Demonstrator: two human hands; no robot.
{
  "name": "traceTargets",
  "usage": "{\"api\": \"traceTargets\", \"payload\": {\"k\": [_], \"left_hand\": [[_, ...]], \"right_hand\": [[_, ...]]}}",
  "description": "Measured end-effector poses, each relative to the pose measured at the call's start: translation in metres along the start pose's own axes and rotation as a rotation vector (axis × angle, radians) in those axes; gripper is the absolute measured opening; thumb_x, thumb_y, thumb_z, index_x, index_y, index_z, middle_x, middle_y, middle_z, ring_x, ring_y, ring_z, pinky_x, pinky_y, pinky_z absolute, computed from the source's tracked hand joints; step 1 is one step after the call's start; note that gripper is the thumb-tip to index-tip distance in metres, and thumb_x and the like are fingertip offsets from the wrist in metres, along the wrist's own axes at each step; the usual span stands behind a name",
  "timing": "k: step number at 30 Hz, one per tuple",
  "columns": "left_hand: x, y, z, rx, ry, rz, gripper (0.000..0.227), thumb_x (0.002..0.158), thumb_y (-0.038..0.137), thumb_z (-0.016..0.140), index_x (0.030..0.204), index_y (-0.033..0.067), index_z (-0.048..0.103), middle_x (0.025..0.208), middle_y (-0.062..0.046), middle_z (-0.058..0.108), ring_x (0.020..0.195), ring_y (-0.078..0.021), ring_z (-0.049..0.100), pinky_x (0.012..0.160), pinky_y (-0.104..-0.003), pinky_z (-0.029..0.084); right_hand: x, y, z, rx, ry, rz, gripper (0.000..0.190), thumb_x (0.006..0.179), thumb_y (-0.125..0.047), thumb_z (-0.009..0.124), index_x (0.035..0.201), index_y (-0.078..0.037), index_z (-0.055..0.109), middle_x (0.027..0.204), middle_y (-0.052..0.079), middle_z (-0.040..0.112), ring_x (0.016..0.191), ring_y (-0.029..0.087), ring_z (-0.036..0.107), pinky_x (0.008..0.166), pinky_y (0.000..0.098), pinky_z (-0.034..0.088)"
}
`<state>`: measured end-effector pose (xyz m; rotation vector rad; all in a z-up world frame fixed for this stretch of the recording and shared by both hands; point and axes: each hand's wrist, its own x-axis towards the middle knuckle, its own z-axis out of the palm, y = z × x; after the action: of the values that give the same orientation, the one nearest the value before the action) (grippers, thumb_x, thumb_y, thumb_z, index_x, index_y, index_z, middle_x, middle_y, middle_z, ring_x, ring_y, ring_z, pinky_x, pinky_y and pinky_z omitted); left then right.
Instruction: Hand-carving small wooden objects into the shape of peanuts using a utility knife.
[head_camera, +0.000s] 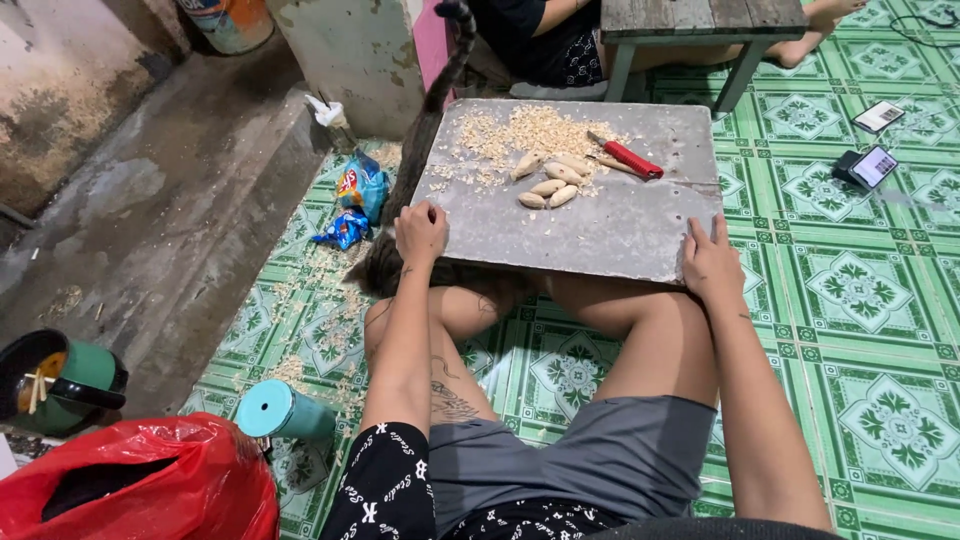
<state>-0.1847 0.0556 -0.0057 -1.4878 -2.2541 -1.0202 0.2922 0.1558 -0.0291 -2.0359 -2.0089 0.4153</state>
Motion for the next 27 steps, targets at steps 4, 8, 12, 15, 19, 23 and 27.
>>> {"api": "traceTargets", "payload": {"k": [4, 8, 12, 15, 19, 23, 27], "left_hand": [[0.002, -0.003, 0.002, 0.016, 0.02, -0.004, 0.029, 0.095, 0.03, 0.056, 0.074, 0.0108, 0.06, 0.072, -0.01, 0.066, 0.081, -0.0327, 0.064, 0.074, -0.046, 0.051], [0.004, -0.009, 0.011, 0.032, 0.061, -0.008, 0.027, 0.091, 0.031, 0.058, 0.072, 0.012, 0.059, 0.07, -0.009, 0.065, 0.081, -0.0329, 0.064, 0.074, -0.047, 0.051], [0.003, -0.007, 0.012, 0.044, 0.056, -0.03, 0.027, 0.09, 0.032, 0.058, 0.072, 0.012, 0.058, 0.073, -0.01, 0.065, 0.083, -0.0337, 0.064, 0.076, -0.048, 0.05], [0.004, -0.008, 0.014, 0.04, 0.051, -0.05, 0.027, 0.09, 0.033, 0.058, 0.073, 0.0117, 0.058, 0.073, -0.009, 0.065, 0.084, -0.0335, 0.064, 0.076, -0.048, 0.05], [0.007, -0.007, 0.018, 0.061, 0.056, -0.092, 0.021, 0.087, 0.031, 0.059, 0.076, 0.0134, 0.059, 0.079, -0.007, 0.065, 0.089, -0.0314, 0.063, 0.079, -0.048, 0.05], [0.01, -0.01, 0.024, 0.076, 0.066, -0.13, 0.019, 0.086, 0.034, 0.061, 0.086, 0.0149, 0.059, 0.094, -0.006, 0.065, 0.101, -0.0296, 0.06, 0.09, -0.05, 0.047], [0.014, -0.004, 0.027, 0.101, -0.113, -0.3, 0.028, 0.091, 0.036, 0.058, 0.109, 0.0146, 0.054, 0.117, -0.009, 0.055, 0.104, -0.0352, 0.061, 0.089, -0.053, 0.049]], "right_hand": [[-0.003, -0.004, -0.003, -0.011, -0.044, 0.012, 0.054, 0.108, -0.048, 0.027, 0.16, -0.037, 0.036, 0.171, -0.003, 0.012, 0.137, 0.052, 0.043, 0.103, 0.0707, 0.045], [-0.001, -0.007, -0.004, -0.018, -0.055, 0.02, 0.055, 0.108, -0.049, 0.026, 0.161, -0.037, 0.034, 0.171, -0.003, 0.009, 0.139, 0.052, 0.04, 0.102, 0.0727, 0.044], [-0.004, -0.008, -0.008, -0.015, -0.097, 0.023, 0.057, 0.109, -0.048, 0.023, 0.163, -0.034, 0.03, 0.171, 0.0, 0.007, 0.141, 0.054, 0.035, 0.103, 0.0739, 0.042], [0.001, -0.006, -0.004, -0.028, -0.105, 0.018, 0.057, 0.109, -0.049, 0.022, 0.164, -0.034, 0.027, 0.171, 0.001, 0.005, 0.141, 0.055, 0.033, 0.103, 0.0751, 0.042], [-0.006, -0.012, -0.013, -0.022, -0.118, 0.013, 0.058, 0.108, -0.048, 0.022, 0.164, -0.032, 0.026, 0.171, 0.003, 0.005, 0.14, 0.058, 0.033, 0.104, 0.0756, 0.041], [-0.013, -0.016, -0.017, -0.017, -0.102, 0.017, 0.059, 0.108, -0.05, 0.023, 0.164, -0.033, 0.028, 0.171, 0.002, 0.005, 0.134, 0.059, 0.04, 0.104, 0.0721, 0.042], [-0.015, -0.016, -0.02, 0.001, -0.088, 0.029, 0.058, 0.108, -0.048, 0.024, 0.164, -0.033, 0.03, 0.171, 0.001, 0.008, 0.127, 0.06, 0.049, 0.104, 0.0688, 0.043]]}}
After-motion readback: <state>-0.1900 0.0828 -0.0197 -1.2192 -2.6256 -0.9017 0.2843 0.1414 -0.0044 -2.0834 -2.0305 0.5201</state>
